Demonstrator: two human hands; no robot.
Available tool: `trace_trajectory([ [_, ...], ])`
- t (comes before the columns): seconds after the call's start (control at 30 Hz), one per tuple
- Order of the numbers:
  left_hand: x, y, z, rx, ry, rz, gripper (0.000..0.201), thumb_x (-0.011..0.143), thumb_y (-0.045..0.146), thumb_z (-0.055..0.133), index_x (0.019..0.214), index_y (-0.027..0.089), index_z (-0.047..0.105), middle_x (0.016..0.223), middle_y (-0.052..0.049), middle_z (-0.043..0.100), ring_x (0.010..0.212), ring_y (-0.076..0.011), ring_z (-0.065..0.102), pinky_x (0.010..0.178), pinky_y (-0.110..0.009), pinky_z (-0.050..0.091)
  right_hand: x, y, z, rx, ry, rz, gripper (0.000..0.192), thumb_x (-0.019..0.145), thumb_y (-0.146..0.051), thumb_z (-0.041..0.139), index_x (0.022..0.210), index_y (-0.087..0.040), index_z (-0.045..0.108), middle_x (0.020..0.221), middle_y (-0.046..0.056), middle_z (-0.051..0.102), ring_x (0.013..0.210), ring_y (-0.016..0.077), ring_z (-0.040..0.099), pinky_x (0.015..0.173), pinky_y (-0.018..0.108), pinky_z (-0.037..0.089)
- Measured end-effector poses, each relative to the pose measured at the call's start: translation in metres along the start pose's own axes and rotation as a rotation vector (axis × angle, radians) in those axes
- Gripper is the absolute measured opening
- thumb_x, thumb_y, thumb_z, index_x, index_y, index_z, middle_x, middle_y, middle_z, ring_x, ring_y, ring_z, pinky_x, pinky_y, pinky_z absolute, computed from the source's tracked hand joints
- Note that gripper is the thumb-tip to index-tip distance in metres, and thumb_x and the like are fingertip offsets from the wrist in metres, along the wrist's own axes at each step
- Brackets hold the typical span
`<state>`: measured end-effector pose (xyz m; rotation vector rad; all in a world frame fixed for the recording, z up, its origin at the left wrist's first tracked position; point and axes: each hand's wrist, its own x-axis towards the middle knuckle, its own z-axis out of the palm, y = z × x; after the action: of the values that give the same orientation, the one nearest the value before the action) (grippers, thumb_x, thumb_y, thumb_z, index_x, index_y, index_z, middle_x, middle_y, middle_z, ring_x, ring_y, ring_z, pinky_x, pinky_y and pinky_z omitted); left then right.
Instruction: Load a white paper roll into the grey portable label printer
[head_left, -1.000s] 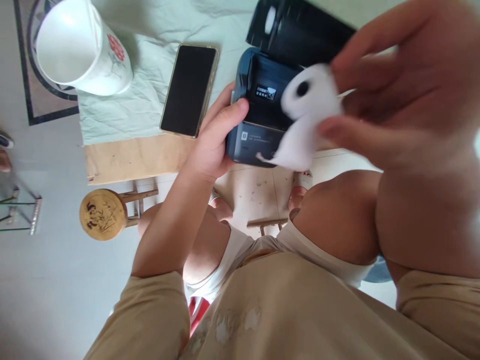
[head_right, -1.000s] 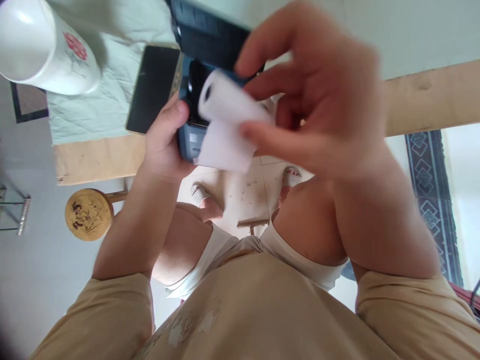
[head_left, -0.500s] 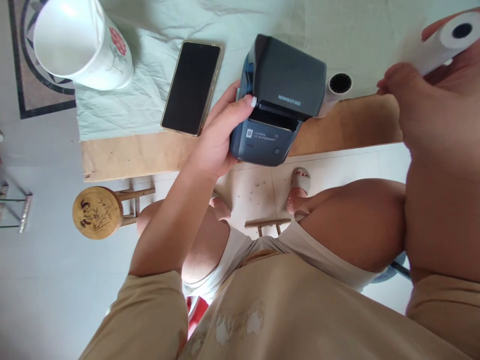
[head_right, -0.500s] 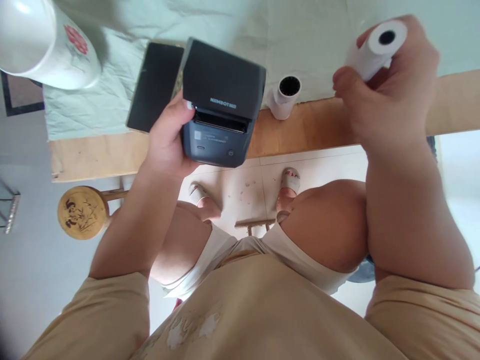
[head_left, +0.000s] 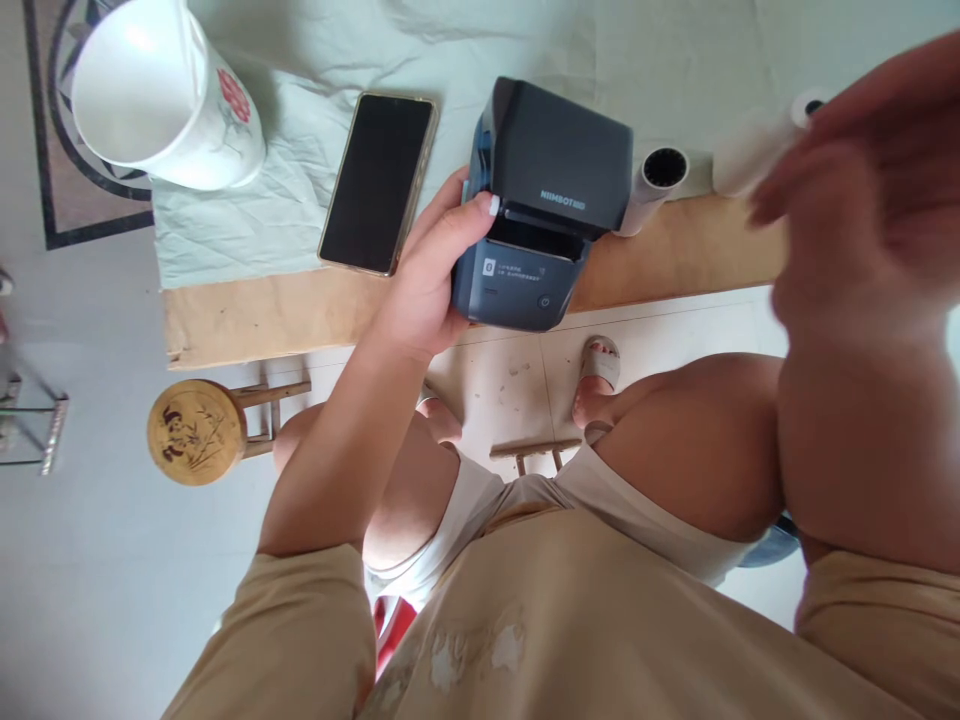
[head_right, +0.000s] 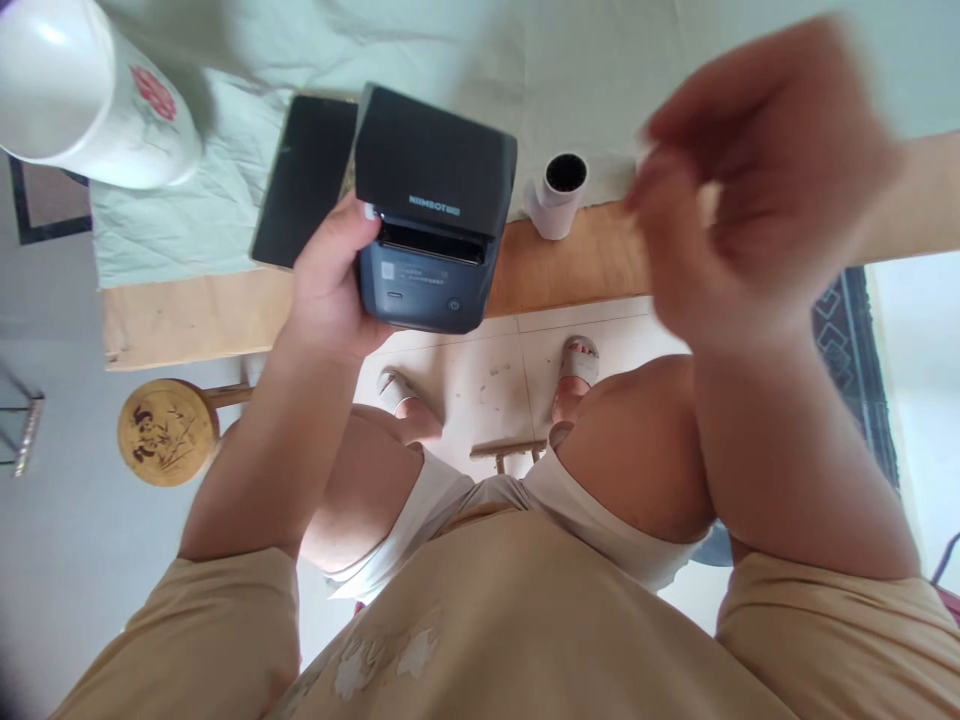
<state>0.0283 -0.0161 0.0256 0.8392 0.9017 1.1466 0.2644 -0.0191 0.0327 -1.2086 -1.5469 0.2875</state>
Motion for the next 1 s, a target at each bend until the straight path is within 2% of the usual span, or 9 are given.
trace_trajectory([
  [0.07, -0.001, 0.003, 0.000, 0.012, -0.018, -0.015, 0.018, 0.077, 0.044, 0.062, 0.085, 0.027, 0.063, 0.083, -0.002, 0.068, 0.081, -0.0223, 0.065, 0.052, -0.028, 0.034, -0.006, -0.014, 0.013, 0.085, -0.348, -0.278, 0.021, 0.074, -0.026, 0.067, 0.094, -0.025, 0.069, 0.078, 0.001, 0.069, 0.056, 0.0109, 0.057, 0.051, 0.027, 0.042],
  [0.17, -0.001, 0.003, -0.001, 0.019, -0.018, -0.001, 0.021, 0.080, 0.046, 0.058, 0.085, 0.026, 0.063, 0.087, -0.003, 0.071, 0.099, -0.0255, 0.066, 0.060, -0.029, 0.042, -0.009, -0.028, 0.030, 0.054, -0.563, -0.439, 0.022, 0.078, -0.018, 0.061, 0.099, -0.024, 0.064, 0.075, -0.004, 0.069, 0.054, 0.0048, 0.056, 0.051, 0.020, 0.046],
  [0.27, 0.000, 0.001, -0.002, -0.012, -0.003, 0.006, 0.020, 0.082, 0.043, 0.059, 0.090, 0.026, 0.063, 0.092, -0.001, 0.071, 0.097, -0.0230, 0.067, 0.069, -0.029, 0.048, -0.007, -0.036, 0.036, 0.093, -0.470, -0.320, 0.021, 0.081, -0.017, 0.057, 0.101, -0.022, 0.061, 0.110, 0.000, 0.070, 0.066, 0.0044, 0.062, 0.057, 0.020, 0.050],
  [0.37, 0.000, -0.001, -0.002, 0.003, 0.023, -0.022, 0.023, 0.081, 0.045, 0.060, 0.092, 0.025, 0.062, 0.092, -0.002, 0.071, 0.087, -0.0193, 0.067, 0.064, -0.028, 0.048, -0.003, -0.037, 0.035, 0.146, -0.322, -0.175, 0.028, 0.077, -0.017, 0.057, 0.104, -0.019, 0.062, 0.144, 0.006, 0.049, 0.091, 0.0119, 0.066, 0.062, 0.023, 0.054],
  [0.47, -0.001, -0.004, -0.001, 0.022, 0.076, -0.026, 0.032, 0.081, 0.054, 0.057, 0.093, 0.025, 0.064, 0.095, -0.003, 0.071, 0.086, -0.0194, 0.067, 0.066, -0.029, 0.049, 0.004, -0.027, 0.033, 0.072, -0.189, -0.203, 0.033, 0.071, -0.017, 0.055, 0.103, -0.017, 0.065, 0.122, 0.006, 0.064, 0.100, 0.0186, 0.064, 0.059, 0.026, 0.049],
  [0.57, 0.000, -0.006, -0.001, -0.011, 0.072, -0.007, 0.037, 0.083, 0.059, 0.052, 0.094, 0.026, 0.065, 0.097, -0.003, 0.071, 0.088, -0.0200, 0.067, 0.073, -0.031, 0.053, 0.009, -0.013, 0.030, -0.078, -0.125, -0.237, 0.041, 0.065, -0.016, 0.053, 0.103, -0.020, 0.066, 0.103, 0.004, 0.067, 0.082, 0.0144, 0.062, 0.056, 0.026, 0.043],
  [0.63, 0.003, -0.006, -0.002, -0.023, 0.058, -0.013, 0.039, 0.083, 0.060, 0.051, 0.094, 0.026, 0.066, 0.094, -0.004, 0.070, 0.089, -0.0211, 0.068, 0.076, -0.033, 0.055, 0.010, -0.007, 0.029, -0.172, -0.156, -0.230, 0.044, 0.064, -0.015, 0.055, 0.107, -0.021, 0.065, 0.106, 0.004, 0.065, 0.079, 0.0133, 0.060, 0.056, 0.026, 0.042],
  [0.8, 0.006, -0.005, -0.006, -0.035, 0.040, -0.047, 0.043, 0.082, 0.062, 0.051, 0.096, 0.025, 0.067, 0.097, -0.007, 0.071, 0.099, -0.0254, 0.068, 0.079, -0.037, 0.057, 0.006, 0.001, 0.031, -0.388, -0.321, -0.195, 0.054, 0.066, -0.019, 0.064, 0.120, -0.017, 0.059, 0.120, 0.014, 0.060, 0.110, 0.0258, 0.060, 0.075, 0.035, 0.054],
  [1.0, 0.001, -0.001, -0.008, -0.006, -0.031, -0.082, 0.040, 0.084, 0.053, 0.054, 0.101, 0.020, 0.070, 0.096, -0.007, 0.072, 0.106, -0.0271, 0.067, 0.087, -0.036, 0.057, 0.007, 0.003, 0.038, -0.487, -0.502, 0.068, 0.056, 0.078, -0.021, 0.060, 0.133, -0.023, 0.053, 0.125, 0.015, 0.051, 0.118, 0.0247, 0.054, 0.105, 0.045, 0.048],
])
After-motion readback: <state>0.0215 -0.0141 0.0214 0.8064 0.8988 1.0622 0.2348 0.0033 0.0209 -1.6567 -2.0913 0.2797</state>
